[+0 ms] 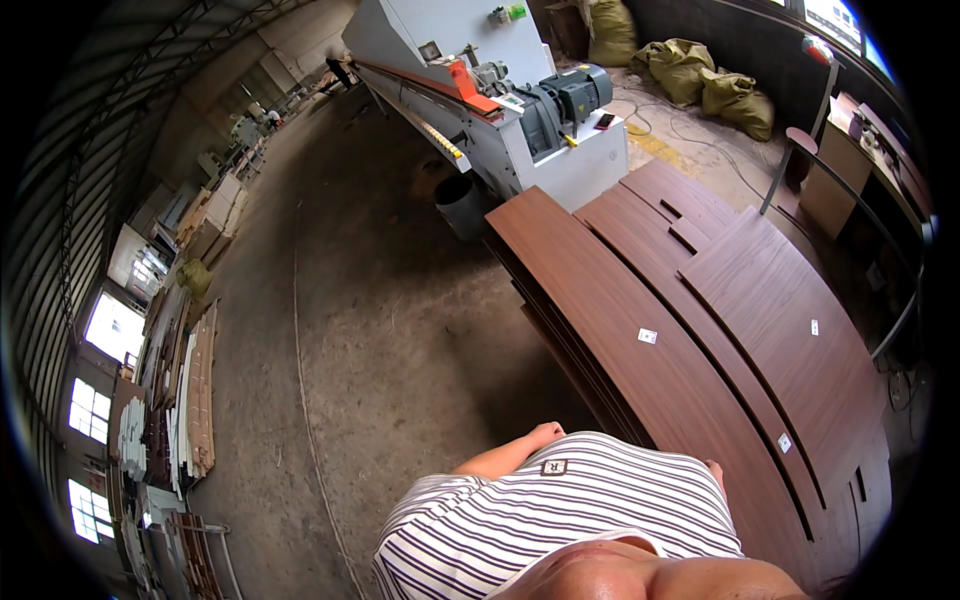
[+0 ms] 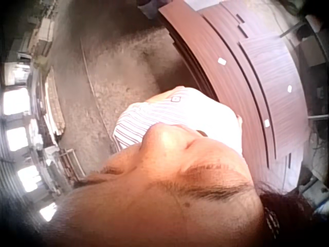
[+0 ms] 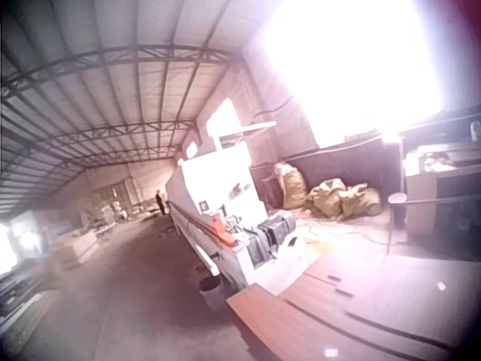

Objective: The person picks up large wood panels from a stack, moves them, and places them onto another stack next to a woodworking machine.

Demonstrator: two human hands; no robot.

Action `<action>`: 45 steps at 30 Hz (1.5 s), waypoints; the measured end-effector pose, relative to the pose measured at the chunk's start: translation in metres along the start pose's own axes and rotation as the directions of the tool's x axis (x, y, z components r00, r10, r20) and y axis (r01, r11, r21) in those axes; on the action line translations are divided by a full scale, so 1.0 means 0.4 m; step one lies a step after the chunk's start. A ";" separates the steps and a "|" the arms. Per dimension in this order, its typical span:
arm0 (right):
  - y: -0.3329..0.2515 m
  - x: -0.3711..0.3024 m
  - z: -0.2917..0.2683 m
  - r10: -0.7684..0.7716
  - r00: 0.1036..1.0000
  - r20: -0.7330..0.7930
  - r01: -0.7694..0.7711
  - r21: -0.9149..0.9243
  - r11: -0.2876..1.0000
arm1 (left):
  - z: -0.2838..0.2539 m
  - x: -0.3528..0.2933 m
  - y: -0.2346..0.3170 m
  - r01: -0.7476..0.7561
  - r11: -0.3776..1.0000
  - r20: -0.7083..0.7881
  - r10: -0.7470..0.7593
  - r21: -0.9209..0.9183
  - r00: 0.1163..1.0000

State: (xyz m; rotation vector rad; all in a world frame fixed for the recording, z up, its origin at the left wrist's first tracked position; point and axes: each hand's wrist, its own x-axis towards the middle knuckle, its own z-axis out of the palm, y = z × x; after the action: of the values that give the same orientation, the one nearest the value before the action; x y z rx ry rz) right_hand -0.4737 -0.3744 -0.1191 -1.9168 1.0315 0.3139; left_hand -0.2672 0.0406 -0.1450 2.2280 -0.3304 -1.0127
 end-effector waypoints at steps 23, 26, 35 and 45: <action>0.028 0.059 0.083 -0.046 0.986 0.159 0.071 -0.156 0.985 | 0.015 -0.033 -0.052 -0.006 0.998 -0.010 0.006 -0.057 1.000; 0.026 0.056 0.084 -0.068 0.984 0.163 0.096 -0.171 0.980 | 0.013 -0.037 -0.040 0.013 0.998 -0.006 -0.014 -0.060 1.000; 0.078 0.072 0.116 -0.048 0.972 0.231 0.093 -0.189 0.978 | 0.028 -0.040 -0.034 0.020 0.999 0.007 -0.020 -0.051 1.000; 0.084 0.066 0.100 -0.031 0.974 0.223 0.076 -0.195 0.978 | 0.029 -0.049 -0.016 0.027 0.999 0.014 -0.027 -0.040 1.000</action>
State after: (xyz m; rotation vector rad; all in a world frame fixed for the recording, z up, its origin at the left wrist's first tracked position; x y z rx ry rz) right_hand -0.4756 -0.3641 -0.1767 -2.0334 0.8251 0.6057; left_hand -0.2892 0.0495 -0.1435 2.1958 -0.2844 -1.0404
